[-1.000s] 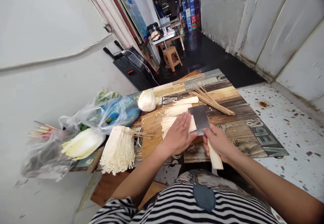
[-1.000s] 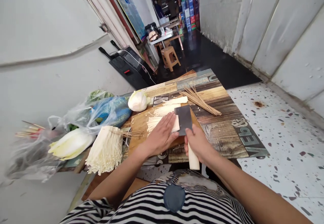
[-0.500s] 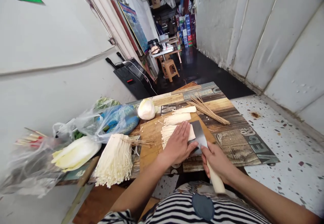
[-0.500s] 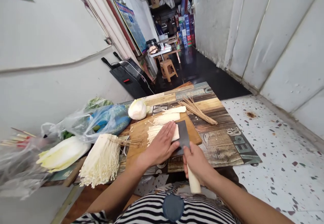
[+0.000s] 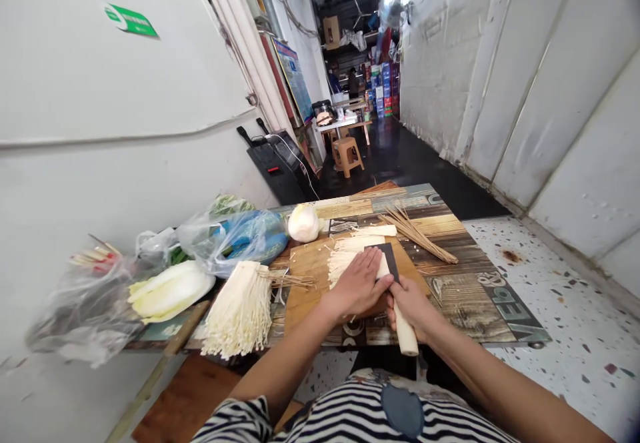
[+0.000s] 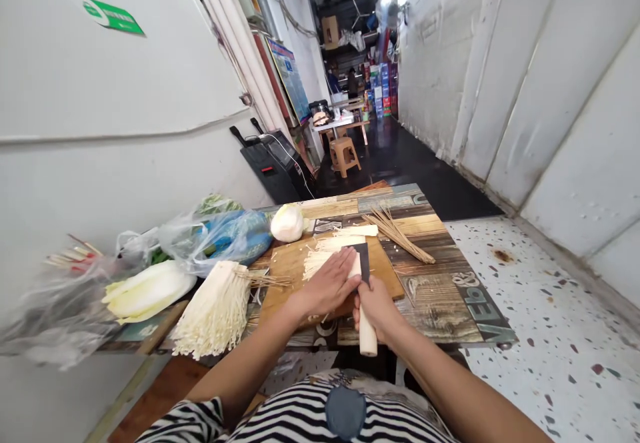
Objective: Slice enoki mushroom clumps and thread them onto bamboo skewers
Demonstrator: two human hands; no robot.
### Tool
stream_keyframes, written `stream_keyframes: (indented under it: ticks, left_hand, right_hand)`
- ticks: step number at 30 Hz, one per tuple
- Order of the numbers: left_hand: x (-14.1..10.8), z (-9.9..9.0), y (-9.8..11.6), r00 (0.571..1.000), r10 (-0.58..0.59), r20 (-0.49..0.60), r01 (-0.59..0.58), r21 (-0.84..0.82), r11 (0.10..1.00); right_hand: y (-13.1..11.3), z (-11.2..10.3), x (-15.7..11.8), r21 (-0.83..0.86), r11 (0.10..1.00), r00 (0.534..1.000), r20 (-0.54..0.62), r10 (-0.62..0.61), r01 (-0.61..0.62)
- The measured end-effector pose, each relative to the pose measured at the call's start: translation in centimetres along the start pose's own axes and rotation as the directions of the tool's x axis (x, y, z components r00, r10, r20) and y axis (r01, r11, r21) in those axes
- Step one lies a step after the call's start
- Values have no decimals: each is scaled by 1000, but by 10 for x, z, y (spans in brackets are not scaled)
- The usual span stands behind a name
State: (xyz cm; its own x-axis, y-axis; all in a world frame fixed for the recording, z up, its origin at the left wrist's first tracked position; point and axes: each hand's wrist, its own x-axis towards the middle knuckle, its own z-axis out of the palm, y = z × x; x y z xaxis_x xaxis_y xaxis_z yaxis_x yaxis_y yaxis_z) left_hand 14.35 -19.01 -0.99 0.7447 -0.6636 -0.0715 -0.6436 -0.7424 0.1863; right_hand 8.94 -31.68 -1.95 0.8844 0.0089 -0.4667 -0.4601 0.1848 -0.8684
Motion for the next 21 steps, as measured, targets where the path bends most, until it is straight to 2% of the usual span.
stream_keyframes:
  ticks: [3,7,9,10,12,14,17,19,21]
  left_hand:
    - [-7,-10,3,999,26,-44,-28,-54,998]
    - [-16,-30,5,969,38,-244,-65,-101,993]
    - [-18,-47,2,940,34,-340,-73,-102,992]
    - [-17,-59,-1,920,31,-390,-72,-91,993]
    - [-10,-85,-9,882,41,-470,-67,-38,997]
    - [5,-112,-23,853,64,-518,-53,35,998]
    - [44,-138,-46,844,108,-526,-48,125,991]
    - [74,-135,-58,873,98,-477,-42,126,991]
    - [101,-116,-66,931,37,-362,-5,88,996]
  right_hand:
    - [-13,3,-11,-47,998,999,18,-39,39]
    - [-44,7,-29,-143,977,987,54,-153,159]
    - [-68,12,-35,-192,952,970,89,-225,238]
    - [-81,15,-37,-242,917,947,137,-290,316]
    - [-111,23,-39,-237,874,902,194,-386,425]
    - [-142,29,-34,-198,855,873,213,-439,479]
    - [-176,29,-8,-89,903,898,186,-399,420]
    - [-180,20,22,-39,950,941,153,-301,311]
    - [-168,7,57,-43,965,960,126,-251,258]
